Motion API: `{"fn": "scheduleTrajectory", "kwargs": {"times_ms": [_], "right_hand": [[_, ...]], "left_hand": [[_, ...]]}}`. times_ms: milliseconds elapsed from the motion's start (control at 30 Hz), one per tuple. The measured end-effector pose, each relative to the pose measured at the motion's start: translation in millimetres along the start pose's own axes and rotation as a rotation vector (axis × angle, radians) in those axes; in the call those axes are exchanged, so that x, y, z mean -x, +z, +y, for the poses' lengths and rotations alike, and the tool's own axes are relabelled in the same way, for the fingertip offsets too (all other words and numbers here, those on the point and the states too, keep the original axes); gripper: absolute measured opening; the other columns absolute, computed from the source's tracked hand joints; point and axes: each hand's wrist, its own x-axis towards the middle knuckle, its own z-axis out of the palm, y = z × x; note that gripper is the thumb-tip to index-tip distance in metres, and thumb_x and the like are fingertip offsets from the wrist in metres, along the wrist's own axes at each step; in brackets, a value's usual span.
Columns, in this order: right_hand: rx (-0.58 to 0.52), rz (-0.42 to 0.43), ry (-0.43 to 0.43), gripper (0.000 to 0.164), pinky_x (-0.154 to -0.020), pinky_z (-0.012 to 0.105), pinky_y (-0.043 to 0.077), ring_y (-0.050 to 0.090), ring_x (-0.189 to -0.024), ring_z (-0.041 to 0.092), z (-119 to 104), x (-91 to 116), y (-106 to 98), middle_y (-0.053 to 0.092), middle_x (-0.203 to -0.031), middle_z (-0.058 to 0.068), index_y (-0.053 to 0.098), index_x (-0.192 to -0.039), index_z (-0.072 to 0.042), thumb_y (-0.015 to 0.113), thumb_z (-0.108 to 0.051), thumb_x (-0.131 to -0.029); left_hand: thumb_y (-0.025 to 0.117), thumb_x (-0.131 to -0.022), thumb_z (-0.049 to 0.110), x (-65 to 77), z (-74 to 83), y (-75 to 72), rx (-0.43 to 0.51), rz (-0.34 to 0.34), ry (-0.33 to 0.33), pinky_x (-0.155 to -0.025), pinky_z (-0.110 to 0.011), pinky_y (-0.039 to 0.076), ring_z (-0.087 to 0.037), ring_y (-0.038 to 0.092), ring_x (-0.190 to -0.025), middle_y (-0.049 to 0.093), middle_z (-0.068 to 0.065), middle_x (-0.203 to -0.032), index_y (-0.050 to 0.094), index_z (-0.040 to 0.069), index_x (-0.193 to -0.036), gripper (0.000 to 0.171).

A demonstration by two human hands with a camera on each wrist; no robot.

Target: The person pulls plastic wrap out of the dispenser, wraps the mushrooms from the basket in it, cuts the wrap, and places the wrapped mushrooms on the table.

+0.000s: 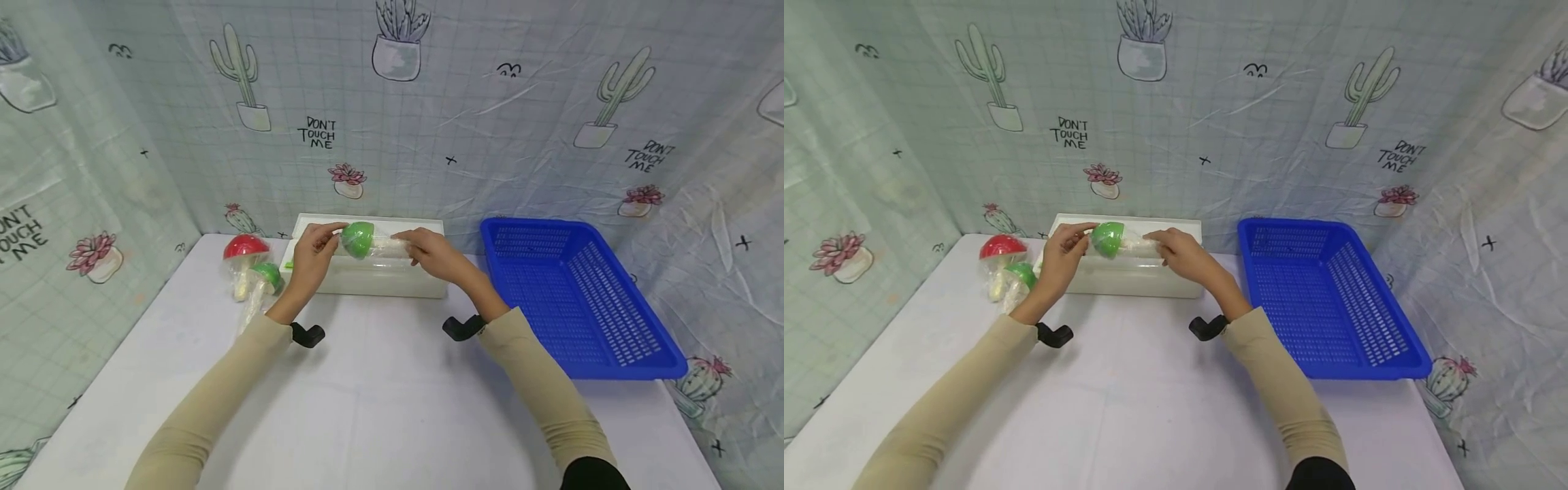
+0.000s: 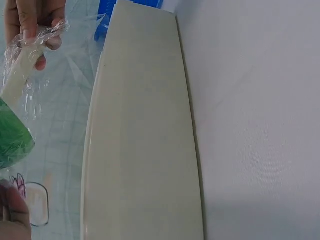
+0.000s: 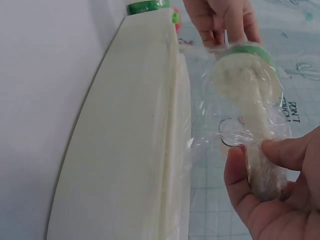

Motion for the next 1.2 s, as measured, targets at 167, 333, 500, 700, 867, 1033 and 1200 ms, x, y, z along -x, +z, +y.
{"fn": "scheduleTrajectory", "kwargs": {"times_ms": [167, 333, 500, 700, 867, 1033, 1200], "right_hand": [[-0.12, 0.015, 0.003, 0.04, -0.081, 0.042, 0.055, 0.066, -0.091, 0.029, -2, -5, 0, 0.059, -0.133, 0.018, 0.046, -0.15, -0.009, 0.04, -0.011, -0.11], [-0.188, 0.068, 0.014, 0.038, -0.084, 0.046, 0.054, 0.063, -0.091, 0.031, -3, -9, 1, 0.052, -0.143, 0.021, 0.045, -0.146, -0.006, 0.036, -0.011, -0.11], [-0.199, 0.175, -0.013, 0.03, -0.08, 0.048, 0.056, 0.062, -0.084, 0.03, -3, -15, 2, 0.051, -0.139, 0.022, 0.049, -0.138, -0.003, 0.04, -0.011, -0.11], [-0.064, 0.224, -0.074, 0.034, -0.088, 0.042, 0.056, 0.058, -0.108, 0.031, -3, -19, 2, 0.05, -0.135, 0.02, 0.057, -0.131, -0.002, 0.065, -0.011, -0.1], [-0.026, 0.227, -0.097, 0.045, -0.093, 0.039, 0.056, 0.052, -0.121, 0.03, 3, -22, 1, 0.048, -0.139, 0.02, 0.05, -0.138, 0.002, 0.065, 0.003, -0.095], [-0.03, 0.231, -0.118, 0.044, -0.088, 0.041, 0.058, 0.061, -0.111, 0.032, 6, -20, -6, 0.051, -0.14, 0.022, 0.047, -0.139, 0.003, 0.056, 0.009, -0.097], [-0.07, 0.207, -0.097, 0.047, -0.088, 0.043, 0.058, 0.067, -0.105, 0.033, 6, -14, -18, 0.053, -0.142, 0.02, 0.049, -0.143, -0.001, 0.062, 0.004, -0.098]], "left_hand": [[0.05, -0.103, -0.001, -1.5, 4.9, 2.4, 0.084, -0.086, -0.127, -0.098, -0.035, 0.054, -0.023, 0.059, -0.111, 0.051, -0.02, -0.132, 0.058, -0.002, -0.136, 0.035], [0.057, -0.096, -0.004, -0.6, 4.8, -0.2, 0.15, -0.233, -0.156, -0.11, -0.041, 0.044, -0.033, 0.046, -0.134, 0.037, -0.019, -0.153, 0.039, 0.001, -0.152, 0.06], [0.073, -0.091, -0.001, -1.4, 2.9, 2.3, 0.058, -0.238, -0.054, -0.11, -0.044, 0.044, -0.036, 0.05, -0.129, 0.044, -0.024, -0.145, 0.031, 0.004, -0.157, 0.079], [0.075, -0.094, 0.012, -3.2, 1.8, 9.3, 0.0, -0.161, 0.008, -0.098, -0.044, 0.051, -0.03, 0.058, -0.108, 0.051, -0.017, -0.142, 0.039, 0.011, -0.154, 0.07], [0.074, -0.095, 0.016, -8.3, 2.8, 11.7, -0.041, -0.15, 0.004, -0.091, -0.042, 0.052, -0.03, 0.061, -0.103, 0.055, -0.018, -0.138, 0.042, 0.008, -0.153, 0.067], [0.073, -0.096, 0.019, -14.5, 7.1, 9.0, -0.076, -0.164, 0.017, -0.088, -0.043, 0.052, -0.031, 0.061, -0.101, 0.057, -0.019, -0.131, 0.042, 0.007, -0.153, 0.067], [0.072, -0.096, 0.019, -21.1, 14.1, 5.9, -0.082, -0.167, -0.003, -0.084, -0.041, 0.05, -0.029, 0.058, -0.095, 0.058, -0.019, -0.124, 0.043, 0.01, -0.153, 0.065]]}}
